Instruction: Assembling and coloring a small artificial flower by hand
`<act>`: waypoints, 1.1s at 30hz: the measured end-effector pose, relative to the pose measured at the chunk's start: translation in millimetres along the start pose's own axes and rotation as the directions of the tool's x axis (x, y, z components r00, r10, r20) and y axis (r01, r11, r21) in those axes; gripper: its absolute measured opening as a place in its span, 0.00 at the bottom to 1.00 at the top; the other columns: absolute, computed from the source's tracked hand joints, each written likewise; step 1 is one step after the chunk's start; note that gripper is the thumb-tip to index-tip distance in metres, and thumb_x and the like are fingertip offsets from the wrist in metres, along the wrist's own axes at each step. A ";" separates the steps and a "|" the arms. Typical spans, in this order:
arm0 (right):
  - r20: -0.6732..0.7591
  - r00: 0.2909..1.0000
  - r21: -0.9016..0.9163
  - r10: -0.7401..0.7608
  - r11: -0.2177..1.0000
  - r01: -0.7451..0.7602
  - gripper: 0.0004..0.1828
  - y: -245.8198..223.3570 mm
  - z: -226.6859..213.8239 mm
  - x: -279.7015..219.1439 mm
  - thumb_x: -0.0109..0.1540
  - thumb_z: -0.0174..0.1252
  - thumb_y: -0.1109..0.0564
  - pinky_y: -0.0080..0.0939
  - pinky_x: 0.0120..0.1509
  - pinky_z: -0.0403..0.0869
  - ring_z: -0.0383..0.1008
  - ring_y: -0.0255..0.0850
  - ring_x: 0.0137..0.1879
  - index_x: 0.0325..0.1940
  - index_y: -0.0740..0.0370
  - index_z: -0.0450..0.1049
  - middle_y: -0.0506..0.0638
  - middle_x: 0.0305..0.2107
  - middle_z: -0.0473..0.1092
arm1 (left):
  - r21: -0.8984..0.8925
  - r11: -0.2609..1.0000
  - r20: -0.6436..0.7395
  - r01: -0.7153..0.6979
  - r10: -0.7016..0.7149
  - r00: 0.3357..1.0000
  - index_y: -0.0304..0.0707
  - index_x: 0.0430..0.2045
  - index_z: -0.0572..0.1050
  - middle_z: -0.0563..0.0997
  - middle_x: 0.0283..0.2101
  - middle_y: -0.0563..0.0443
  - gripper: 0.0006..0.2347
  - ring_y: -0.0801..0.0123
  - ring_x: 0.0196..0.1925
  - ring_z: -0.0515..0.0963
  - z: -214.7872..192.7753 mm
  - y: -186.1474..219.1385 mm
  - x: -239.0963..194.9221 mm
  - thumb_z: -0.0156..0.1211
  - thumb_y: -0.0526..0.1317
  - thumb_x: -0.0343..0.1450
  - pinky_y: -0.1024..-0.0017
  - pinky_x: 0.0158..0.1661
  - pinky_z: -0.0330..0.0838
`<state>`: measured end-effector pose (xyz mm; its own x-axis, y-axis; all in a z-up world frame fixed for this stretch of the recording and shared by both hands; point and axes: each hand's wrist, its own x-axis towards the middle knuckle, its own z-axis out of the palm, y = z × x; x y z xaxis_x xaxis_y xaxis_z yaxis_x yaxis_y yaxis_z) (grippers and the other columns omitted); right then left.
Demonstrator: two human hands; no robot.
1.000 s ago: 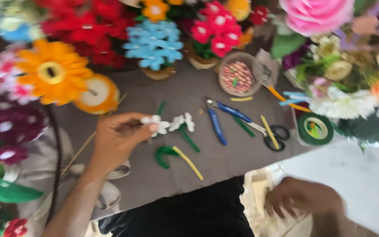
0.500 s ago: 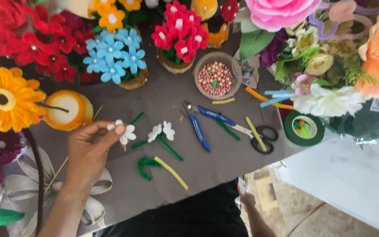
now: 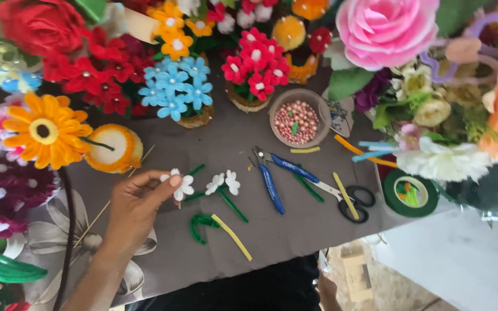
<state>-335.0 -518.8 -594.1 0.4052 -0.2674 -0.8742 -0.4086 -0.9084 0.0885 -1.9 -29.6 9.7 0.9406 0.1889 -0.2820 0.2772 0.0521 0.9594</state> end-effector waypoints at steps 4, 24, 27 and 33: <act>0.459 0.884 0.863 0.093 -0.284 -0.418 0.17 -30.8 -50.9 -85.0 0.69 0.62 0.46 0.45 0.28 0.52 0.58 0.39 0.25 0.52 0.61 0.81 0.50 0.24 0.63 | -0.033 0.999 0.013 0.017 -0.017 1.000 0.30 0.29 0.83 0.81 0.23 0.44 0.03 0.67 0.24 0.77 -3.8 -8.8 -2.2 0.68 0.33 0.67 0.68 0.26 0.78; -0.046 0.981 0.905 -0.187 -0.424 -0.038 0.19 51.6 -151.4 -124.8 0.72 0.45 0.59 0.43 0.43 0.72 0.70 0.52 0.38 0.64 0.76 0.59 0.72 0.40 0.69 | -0.167 0.983 -0.017 0.076 -0.080 0.997 0.32 0.32 0.83 0.84 0.28 0.43 0.05 0.63 0.25 0.79 -23.1 -28.8 0.8 0.68 0.34 0.67 0.68 0.27 0.74; 0.000 0.994 0.915 -0.108 -0.402 -0.043 0.19 39.3 -159.2 -124.0 0.71 0.46 0.63 0.42 0.45 0.71 0.70 0.49 0.40 0.63 0.79 0.63 0.71 0.42 0.70 | -0.185 0.981 0.006 0.062 -0.062 0.998 0.29 0.34 0.83 0.84 0.28 0.41 0.07 0.60 0.25 0.79 -25.8 -30.0 1.9 0.68 0.34 0.67 0.65 0.27 0.76; -0.002 0.999 0.876 -0.050 -0.483 -0.023 0.18 28.0 -115.1 -77.0 0.68 0.48 0.65 0.40 0.40 0.73 0.71 0.51 0.43 0.59 0.81 0.60 0.71 0.42 0.69 | -0.201 0.979 -0.005 0.026 -0.027 1.000 0.28 0.34 0.81 0.85 0.30 0.38 0.06 0.62 0.25 0.80 -22.9 -44.6 6.6 0.67 0.33 0.67 0.67 0.26 0.77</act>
<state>-283.5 -560.6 -469.4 0.4265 -0.2221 -0.8768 -0.5281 0.7258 -0.4408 -12.5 -8.3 -34.9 0.9316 0.1928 -0.3081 0.2562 0.2531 0.9329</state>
